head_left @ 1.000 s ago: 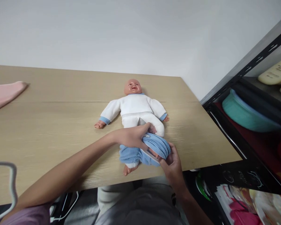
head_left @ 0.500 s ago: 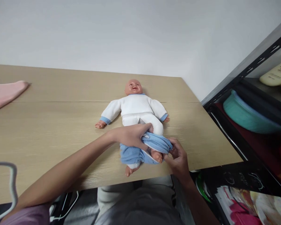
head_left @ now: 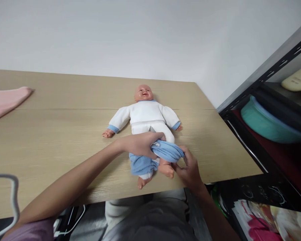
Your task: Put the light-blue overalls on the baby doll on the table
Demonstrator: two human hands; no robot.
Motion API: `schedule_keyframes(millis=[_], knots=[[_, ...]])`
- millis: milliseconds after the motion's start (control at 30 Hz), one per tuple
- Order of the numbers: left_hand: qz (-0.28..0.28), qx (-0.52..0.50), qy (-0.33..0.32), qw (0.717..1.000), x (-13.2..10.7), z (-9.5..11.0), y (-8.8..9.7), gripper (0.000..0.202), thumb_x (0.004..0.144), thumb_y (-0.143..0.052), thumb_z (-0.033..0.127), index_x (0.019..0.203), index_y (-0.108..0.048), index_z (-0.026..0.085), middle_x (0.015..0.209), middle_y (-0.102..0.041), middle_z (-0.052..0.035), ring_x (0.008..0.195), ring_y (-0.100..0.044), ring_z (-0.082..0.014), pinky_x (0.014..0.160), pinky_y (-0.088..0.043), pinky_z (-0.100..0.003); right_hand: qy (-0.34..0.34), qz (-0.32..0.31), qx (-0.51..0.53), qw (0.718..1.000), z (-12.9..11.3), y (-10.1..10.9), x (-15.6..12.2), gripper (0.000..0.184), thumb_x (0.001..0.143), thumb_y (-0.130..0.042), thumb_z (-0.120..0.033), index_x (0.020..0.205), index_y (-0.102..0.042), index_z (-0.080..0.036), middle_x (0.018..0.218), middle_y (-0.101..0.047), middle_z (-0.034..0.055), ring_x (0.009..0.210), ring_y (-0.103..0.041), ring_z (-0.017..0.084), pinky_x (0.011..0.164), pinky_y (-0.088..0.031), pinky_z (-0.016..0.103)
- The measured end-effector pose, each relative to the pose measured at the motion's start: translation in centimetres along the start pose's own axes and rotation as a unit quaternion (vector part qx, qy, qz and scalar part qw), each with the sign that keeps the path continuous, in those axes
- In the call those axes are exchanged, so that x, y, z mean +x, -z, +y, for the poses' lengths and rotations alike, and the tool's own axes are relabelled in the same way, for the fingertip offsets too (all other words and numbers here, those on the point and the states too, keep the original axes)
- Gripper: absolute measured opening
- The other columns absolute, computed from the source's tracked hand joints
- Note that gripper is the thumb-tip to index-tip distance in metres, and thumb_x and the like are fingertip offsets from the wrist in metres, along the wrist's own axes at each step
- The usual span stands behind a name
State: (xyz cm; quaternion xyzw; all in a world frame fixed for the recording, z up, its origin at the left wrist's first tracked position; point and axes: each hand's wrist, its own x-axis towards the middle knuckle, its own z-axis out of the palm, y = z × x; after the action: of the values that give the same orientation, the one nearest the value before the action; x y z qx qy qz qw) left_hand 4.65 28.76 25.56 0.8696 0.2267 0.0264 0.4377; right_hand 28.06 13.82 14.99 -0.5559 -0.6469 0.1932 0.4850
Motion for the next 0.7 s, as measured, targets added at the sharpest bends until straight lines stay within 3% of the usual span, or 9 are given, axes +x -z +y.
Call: schedule_keyframes(millis=[100, 200, 367, 533, 600, 700], knots=[[-0.006, 0.017, -0.017, 1.0, 0.0, 0.3, 0.4, 0.029, 0.084, -0.075, 0.02, 0.112, -0.068, 0.022, 0.09, -0.068, 0.0018, 0.08, -0.063, -0.0191, 0.071, -0.042, -0.03, 0.0, -0.061, -0.031, 0.998, 0.1, 1.2, 1.1, 0.023, 0.093, -0.073, -0.022, 0.115, -0.067, -0.028, 0.096, -0.077, 0.002, 0.087, -0.075, 0.027, 0.079, -0.06, 0.038], [-0.024, 0.016, -0.032, 0.999, 0.1, 0.2, 0.7, 0.012, 0.087, -0.074, 0.02, 0.098, -0.069, 0.02, 0.081, -0.065, 0.004, 0.072, -0.059, -0.0159, 0.068, -0.039, -0.03, 0.009, -0.153, -0.039, 0.987, -0.1, 2.7, 2.7, 0.016, 0.097, -0.077, -0.032, 0.11, -0.068, -0.027, 0.096, -0.078, 0.0028, 0.087, -0.076, 0.028, 0.078, -0.059, 0.04], [-0.025, 0.032, -0.024, 0.999, 0.1, -0.1, 0.9, 0.019, 0.089, -0.082, 0.03, 0.101, -0.071, 0.02, 0.086, -0.07, 0.0019, 0.077, -0.063, -0.0186, 0.07, -0.041, -0.03, 0.004, -0.277, -0.051, 0.959, -0.3, 4.7, 5.2, 0.03, 0.098, -0.084, -0.046, 0.115, -0.067, -0.028, 0.109, -0.078, 0.0039, 0.101, -0.075, 0.03, 0.088, -0.06, 0.043], [0.017, 0.11, -0.001, 0.994, -1.9, 0.7, 1.7, 0.062, 0.089, -0.091, 0.052, 0.137, -0.069, 0.021, 0.121, -0.074, -0.0075, 0.105, -0.07, -0.0286, 0.086, -0.048, -0.034, 0.029, -0.311, -0.067, 0.948, 0.6, 5.7, 6.5, 0.039, 0.095, -0.087, -0.053, 0.117, -0.066, -0.028, 0.115, -0.074, 0.0053, 0.107, -0.07, 0.031, 0.094, -0.056, 0.044], [0.031, 0.147, 0.033, 0.988, -3.3, 0.6, 2.6, 0.063, 0.087, -0.094, 0.052, 0.136, -0.069, 0.022, 0.121, -0.072, -0.0081, 0.108, -0.068, -0.0301, 0.09, -0.048, -0.035, 0.028, -0.337, -0.042, 0.94, 0.8, 5.9, 7.3, 0.041, 0.095, -0.088, -0.054, 0.118, -0.066, -0.027, 0.114, -0.072, 0.0051, 0.106, -0.069, 0.03, 0.094, -0.055, 0.043], [0.003, 0.152, 0.062, 0.986, -5.3, -0.5, 4.0, 0.047, 0.086, -0.095, 0.048, 0.119, -0.073, 0.023, 0.114, -0.072, -0.0066, 0.106, -0.067, -0.0293, 0.09, -0.049, -0.035, 0.034, -0.358, 0.02, 0.933, 1.0, 6.1, 9.0, 0.033, 0.1, -0.081, -0.054, 0.109, -0.067, -0.026, 0.107, -0.069, 0.0038, 0.098, -0.066, 0.026, 0.09, -0.053, 0.039]])
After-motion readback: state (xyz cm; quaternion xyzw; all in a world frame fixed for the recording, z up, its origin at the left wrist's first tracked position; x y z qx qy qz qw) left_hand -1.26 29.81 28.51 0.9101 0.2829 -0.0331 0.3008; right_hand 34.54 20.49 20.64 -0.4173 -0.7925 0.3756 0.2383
